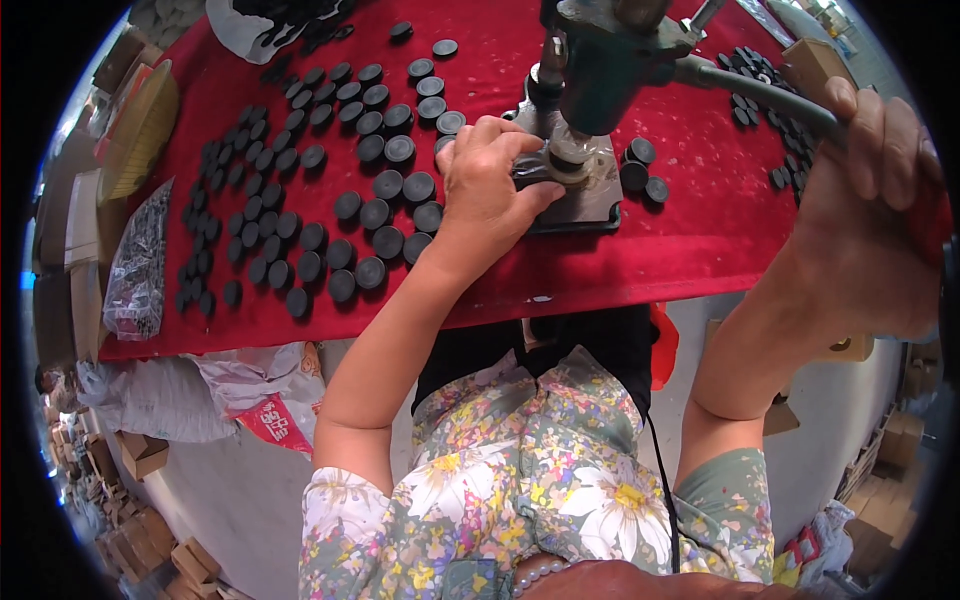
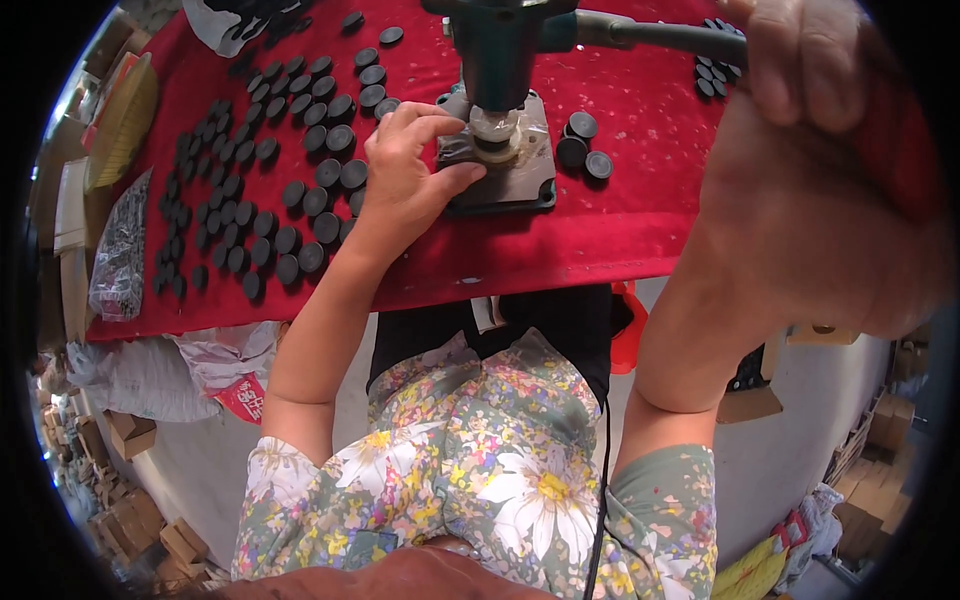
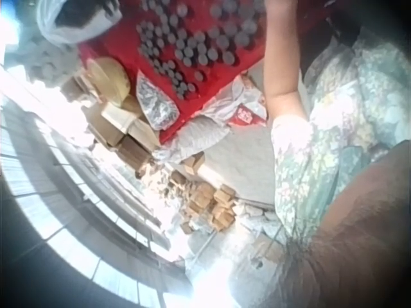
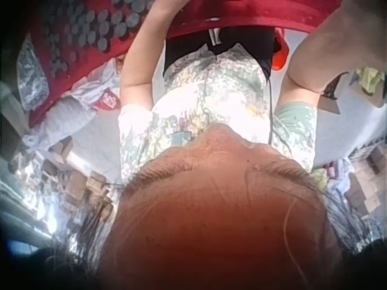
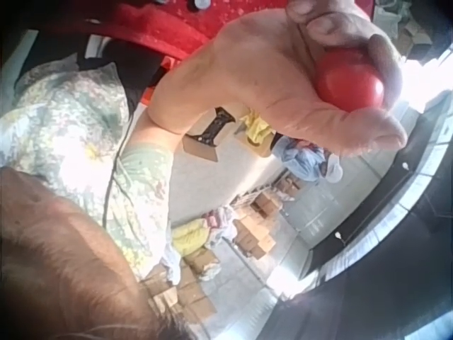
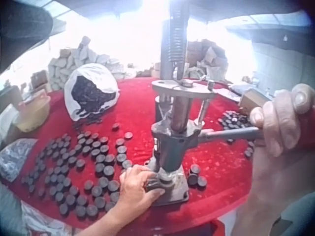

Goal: The person assembles small circular plastic caps and rubber rings into assembled parts using a manual press machine on a workshop table.

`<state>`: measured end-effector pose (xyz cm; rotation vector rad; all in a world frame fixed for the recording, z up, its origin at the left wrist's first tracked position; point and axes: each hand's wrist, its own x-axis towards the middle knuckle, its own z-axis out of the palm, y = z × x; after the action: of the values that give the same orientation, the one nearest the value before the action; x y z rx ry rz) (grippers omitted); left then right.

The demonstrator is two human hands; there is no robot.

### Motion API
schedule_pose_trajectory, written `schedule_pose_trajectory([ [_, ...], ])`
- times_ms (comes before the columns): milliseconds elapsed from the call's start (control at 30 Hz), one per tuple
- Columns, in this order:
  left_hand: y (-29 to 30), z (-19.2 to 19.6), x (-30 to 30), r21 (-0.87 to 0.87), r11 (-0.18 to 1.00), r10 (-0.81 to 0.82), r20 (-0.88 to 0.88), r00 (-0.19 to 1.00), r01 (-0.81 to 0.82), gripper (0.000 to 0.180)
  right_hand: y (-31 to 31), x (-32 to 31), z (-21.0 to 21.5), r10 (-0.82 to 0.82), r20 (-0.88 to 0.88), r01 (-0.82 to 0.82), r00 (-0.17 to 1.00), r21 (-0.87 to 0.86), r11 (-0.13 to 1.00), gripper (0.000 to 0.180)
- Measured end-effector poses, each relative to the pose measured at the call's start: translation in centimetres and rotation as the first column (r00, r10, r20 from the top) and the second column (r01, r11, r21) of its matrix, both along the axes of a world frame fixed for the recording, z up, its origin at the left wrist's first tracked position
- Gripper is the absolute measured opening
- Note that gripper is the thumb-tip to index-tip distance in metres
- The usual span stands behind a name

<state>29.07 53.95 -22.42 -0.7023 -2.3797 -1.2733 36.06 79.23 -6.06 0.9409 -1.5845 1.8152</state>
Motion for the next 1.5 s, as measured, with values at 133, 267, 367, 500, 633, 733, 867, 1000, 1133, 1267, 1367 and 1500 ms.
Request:
schedule_pose_trajectory([
  [133,1.3,-0.7,-1.1,0.061,0.998,-0.009,0.074,0.997,0.004,0.038,-0.4,-0.1,-0.1,0.005,-0.002,-0.005,1.0,-0.001,1.0,0.036],
  [267,1.7,-1.2,-1.6,0.108,0.994,-0.02,0.135,0.991,0.005,0.038,-0.1,-0.2,-0.1,-0.002,-0.005,0.002,1.0,-0.004,1.0,0.035],
  [367,1.6,-1.1,-1.5,0.114,0.994,-0.014,0.141,0.99,-0.002,0.037,-0.1,0.0,-0.1,-0.004,-0.008,0.004,1.0,-0.005,1.0,0.035],
  [500,0.3,-0.1,-0.6,0.109,0.994,0.024,0.036,0.999,-0.028,0.039,-0.4,-0.3,-0.3,-0.004,-0.008,0.004,1.0,-0.005,1.0,0.035],
  [633,-3.1,0.5,0.3,0.069,0.99,0.123,-0.039,0.992,-0.12,0.04,-2.5,0.1,-0.3,0.004,0.0,-0.004,1.0,-0.01,1.0,0.035],
  [733,-5.3,0.7,0.4,-0.021,0.979,0.203,0.011,0.979,-0.202,0.036,-5.1,4.5,-10.0,-0.449,-0.134,0.459,0.884,0.057,0.887,0.029],
  [867,-6.4,0.3,-0.7,-0.289,0.923,0.254,-0.042,0.966,-0.255,0.04,-4.1,4.7,-10.5,-0.304,-0.111,0.304,0.946,-0.013,0.953,0.027],
  [1000,-5.5,-0.2,-2.2,-0.506,0.8,0.294,-0.14,0.946,-0.323,0.046,-3.0,4.2,-6.0,-0.186,-0.062,0.192,0.981,0.124,0.973,0.034],
  [1133,-5.2,-0.9,-3.2,-0.598,0.689,0.384,-0.177,0.906,-0.41,0.042,-0.2,1.5,-1.1,0.089,-0.012,-0.083,0.996,0.253,0.964,0.047],
  [1267,-5.2,-0.9,-3.2,-0.565,0.717,0.395,-0.152,0.906,-0.408,0.036,2.4,0.2,-0.7,0.055,0.022,-0.058,0.998,0.149,0.987,0.043],
  [1367,-4.6,-0.4,-2.1,-0.374,0.86,0.263,-0.257,0.93,-0.347,0.035,5.3,0.0,-0.9,0.051,0.022,-0.054,0.998,0.151,0.987,0.043],
  [1500,-1.3,0.4,-0.6,-0.188,0.977,0.067,-0.198,0.978,-0.105,0.038,3.4,-0.2,-1.1,0.044,0.022,-0.047,0.999,0.15,0.988,0.042],
])
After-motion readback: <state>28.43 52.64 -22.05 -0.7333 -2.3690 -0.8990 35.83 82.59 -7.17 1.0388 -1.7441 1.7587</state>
